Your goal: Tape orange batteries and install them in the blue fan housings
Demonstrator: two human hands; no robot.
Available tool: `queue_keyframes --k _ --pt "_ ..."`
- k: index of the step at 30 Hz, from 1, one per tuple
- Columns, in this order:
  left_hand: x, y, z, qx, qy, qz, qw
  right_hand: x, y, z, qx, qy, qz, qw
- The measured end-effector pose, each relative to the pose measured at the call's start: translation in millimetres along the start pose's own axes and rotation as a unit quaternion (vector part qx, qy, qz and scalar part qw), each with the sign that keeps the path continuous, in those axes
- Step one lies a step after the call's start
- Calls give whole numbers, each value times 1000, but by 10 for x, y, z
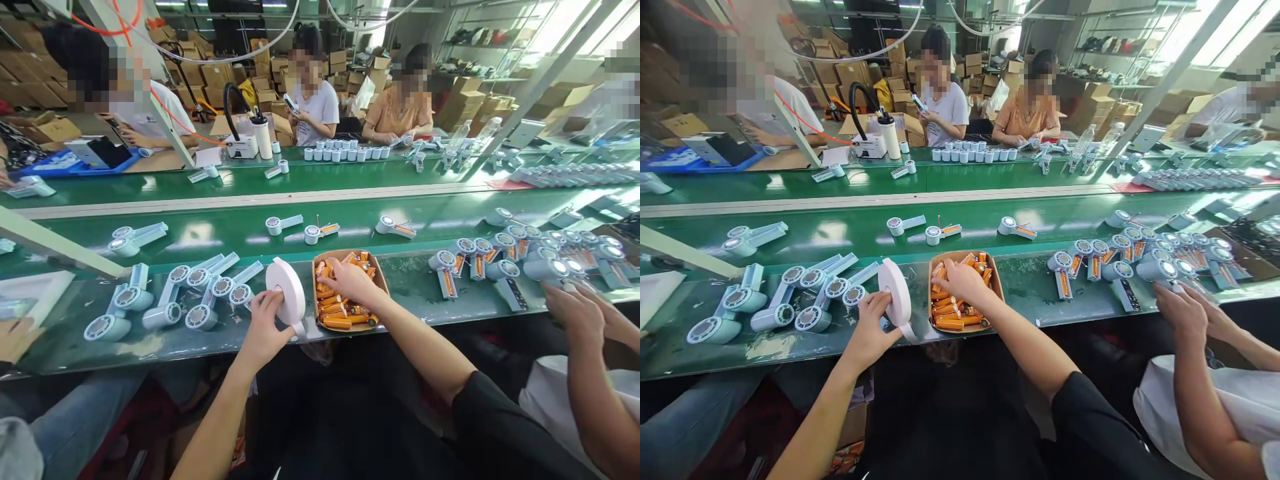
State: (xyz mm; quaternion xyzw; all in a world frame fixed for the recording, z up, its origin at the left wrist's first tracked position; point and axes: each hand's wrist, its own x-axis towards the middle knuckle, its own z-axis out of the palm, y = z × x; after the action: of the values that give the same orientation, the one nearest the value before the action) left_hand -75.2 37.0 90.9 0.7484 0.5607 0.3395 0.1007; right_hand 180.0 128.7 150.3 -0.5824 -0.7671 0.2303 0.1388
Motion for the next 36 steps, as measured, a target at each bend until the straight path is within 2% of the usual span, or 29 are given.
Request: queue_keyframes --k 3,5,7,9,10,11,13,17,20,23,26,28,29,31,33,36 --pt "-34 62 78 11 -6 7 1000 184 71 78 39 -13 32 999" --pt "-55 91 64 29 -21 9 999 163 142 107 126 11 26 992" --pt "-67 115 11 60 -33 22 997 65 212 92 295 59 4 954" --pt "-62 138 -58 99 -33 53 993 -74 257 38 452 81 -30 888" --pt "-52 152 -93 119 -30 73 990 -150 265 0 491 74 -45 867" --pt "-37 167 -124 137 -27 93 986 -225 262 -44 507 61 -57 858" --pt "1 202 -175 169 -22 133 976 -362 226 -140 488 35 -70 869" --pt "89 285 -227 213 -30 204 955 -519 87 -341 362 16 -86 928" --pt "162 359 -251 232 -48 251 939 -531 3 -450 280 3 -80 957" --pt "250 432 -299 244 -54 283 926 -524 19 -460 244 8 -93 965" --pt "331 486 -351 257 -56 291 920 -560 129 -299 283 7 -94 955" --pt "348 519 -347 259 -64 287 920 -602 203 -104 368 -4 -64 928" --pt "336 543 -324 256 -70 280 923 -619 230 -4 425 1 -44 904" --pt "270 616 -233 244 -84 248 934 -623 277 129 545 48 -5 837" --pt "170 724 -107 212 -127 224 943 -566 357 84 638 156 9 754" --pt "127 862 62 137 -252 257 923 -400 619 -338 671 398 -29 625"
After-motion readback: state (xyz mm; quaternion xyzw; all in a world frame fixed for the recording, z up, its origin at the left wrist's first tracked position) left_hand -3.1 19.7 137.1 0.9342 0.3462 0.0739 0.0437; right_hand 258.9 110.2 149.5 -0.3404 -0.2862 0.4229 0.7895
